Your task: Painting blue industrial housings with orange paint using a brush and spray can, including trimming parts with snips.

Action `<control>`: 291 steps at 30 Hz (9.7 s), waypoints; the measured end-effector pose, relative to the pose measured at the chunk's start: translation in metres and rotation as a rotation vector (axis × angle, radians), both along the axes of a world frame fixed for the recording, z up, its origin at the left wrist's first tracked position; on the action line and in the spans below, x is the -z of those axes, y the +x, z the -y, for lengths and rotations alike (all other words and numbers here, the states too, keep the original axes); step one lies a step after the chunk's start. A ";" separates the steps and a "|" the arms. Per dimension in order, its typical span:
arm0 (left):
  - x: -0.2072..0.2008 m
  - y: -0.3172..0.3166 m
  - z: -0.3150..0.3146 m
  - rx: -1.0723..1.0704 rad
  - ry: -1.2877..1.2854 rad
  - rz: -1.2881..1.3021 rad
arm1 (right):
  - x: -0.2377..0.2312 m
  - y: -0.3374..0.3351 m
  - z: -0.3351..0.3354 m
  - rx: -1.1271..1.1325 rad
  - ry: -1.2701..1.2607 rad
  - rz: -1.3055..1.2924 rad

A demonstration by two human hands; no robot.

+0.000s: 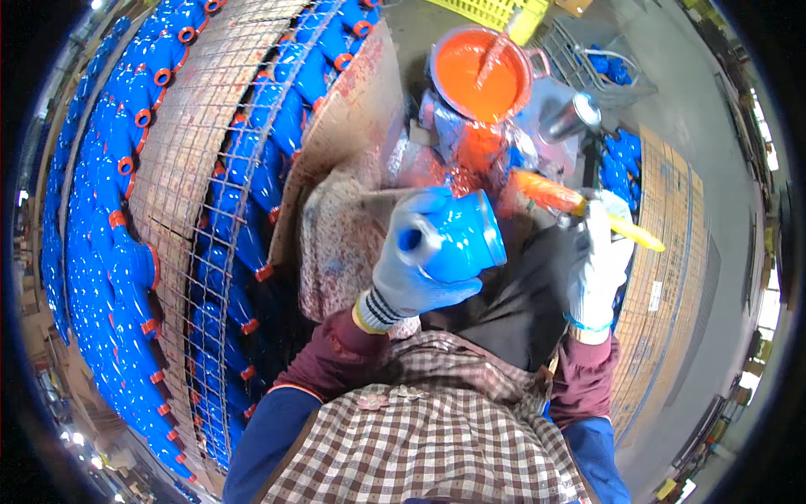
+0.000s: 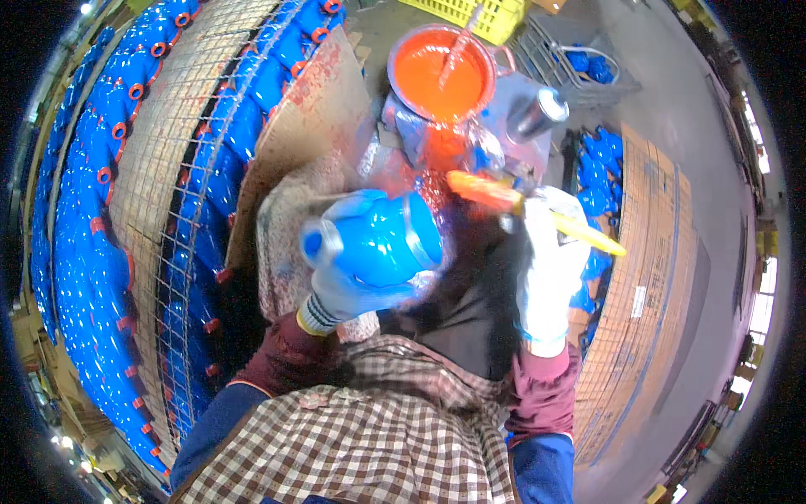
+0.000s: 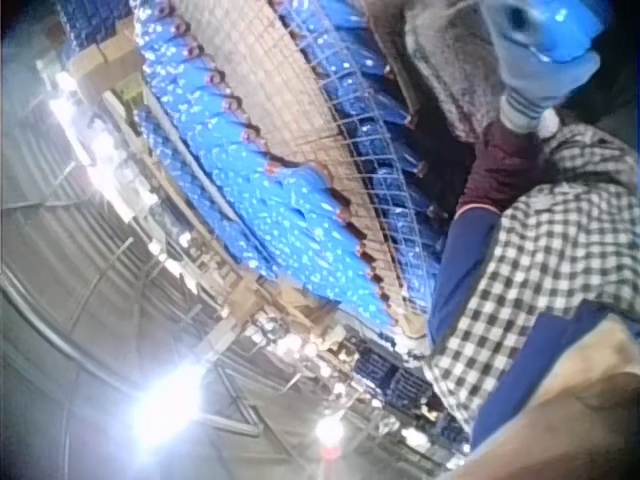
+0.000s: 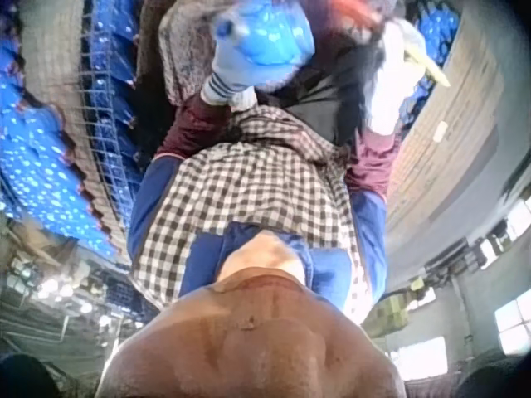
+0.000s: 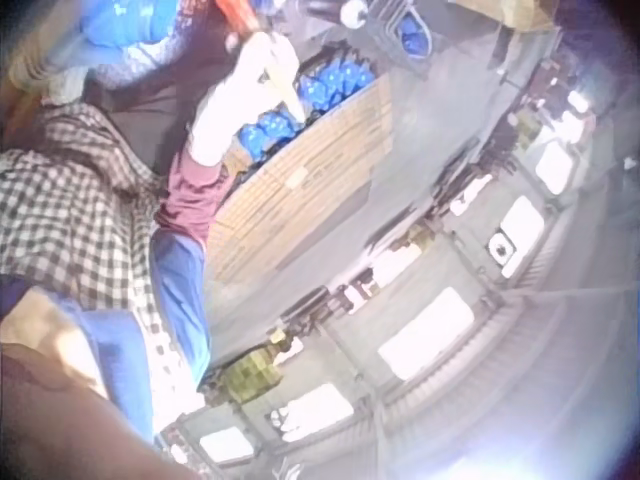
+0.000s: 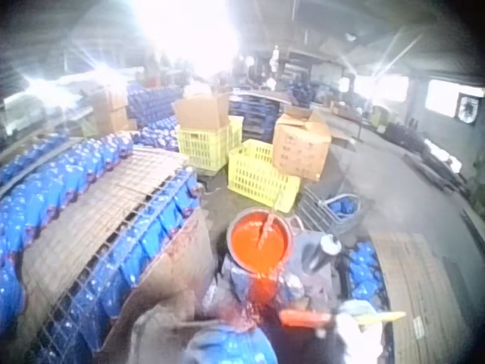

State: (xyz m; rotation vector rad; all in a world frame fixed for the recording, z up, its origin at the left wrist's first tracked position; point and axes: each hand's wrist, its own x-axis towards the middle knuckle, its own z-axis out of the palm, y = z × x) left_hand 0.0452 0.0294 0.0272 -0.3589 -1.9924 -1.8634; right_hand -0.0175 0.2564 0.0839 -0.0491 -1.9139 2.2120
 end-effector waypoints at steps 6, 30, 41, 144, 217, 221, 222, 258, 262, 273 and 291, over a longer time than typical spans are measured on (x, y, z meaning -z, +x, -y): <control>-0.007 0.010 -0.021 -0.005 -0.499 -0.440 | -0.049 0.013 0.014 -0.073 0.583 -0.098; -0.005 0.033 -0.046 0.280 1.053 0.522 | -0.054 0.089 -0.025 -0.292 0.768 -0.692; -0.018 0.038 -0.041 0.974 1.681 0.716 | -0.022 0.062 -0.041 -0.316 0.304 -0.516; 0.006 0.036 -0.067 1.247 1.066 0.482 | 0.028 0.041 -0.015 -0.456 -1.013 0.283; -0.026 0.030 -0.035 0.236 1.261 0.396 | -0.002 0.119 -0.034 -0.231 1.188 -0.607; -0.026 0.031 -0.035 0.172 1.180 0.346 | 0.013 0.121 -0.039 -0.036 0.760 -0.493; -0.025 0.031 -0.032 0.170 1.081 0.326 | 0.013 0.119 -0.040 0.030 0.554 -0.470; -0.126 0.086 0.155 -0.338 0.358 0.225 | 0.058 0.080 -0.144 0.248 0.314 -0.016; -0.156 0.080 0.243 -0.977 -0.780 0.730 | 0.043 0.086 -0.118 0.298 -0.167 0.250; -0.160 0.046 0.299 -1.146 -1.385 1.040 | 0.036 0.098 -0.106 0.429 -0.193 0.231; 0.100 -0.022 -0.038 0.310 1.251 0.778 | 0.134 0.131 -0.026 -0.209 -0.149 -0.049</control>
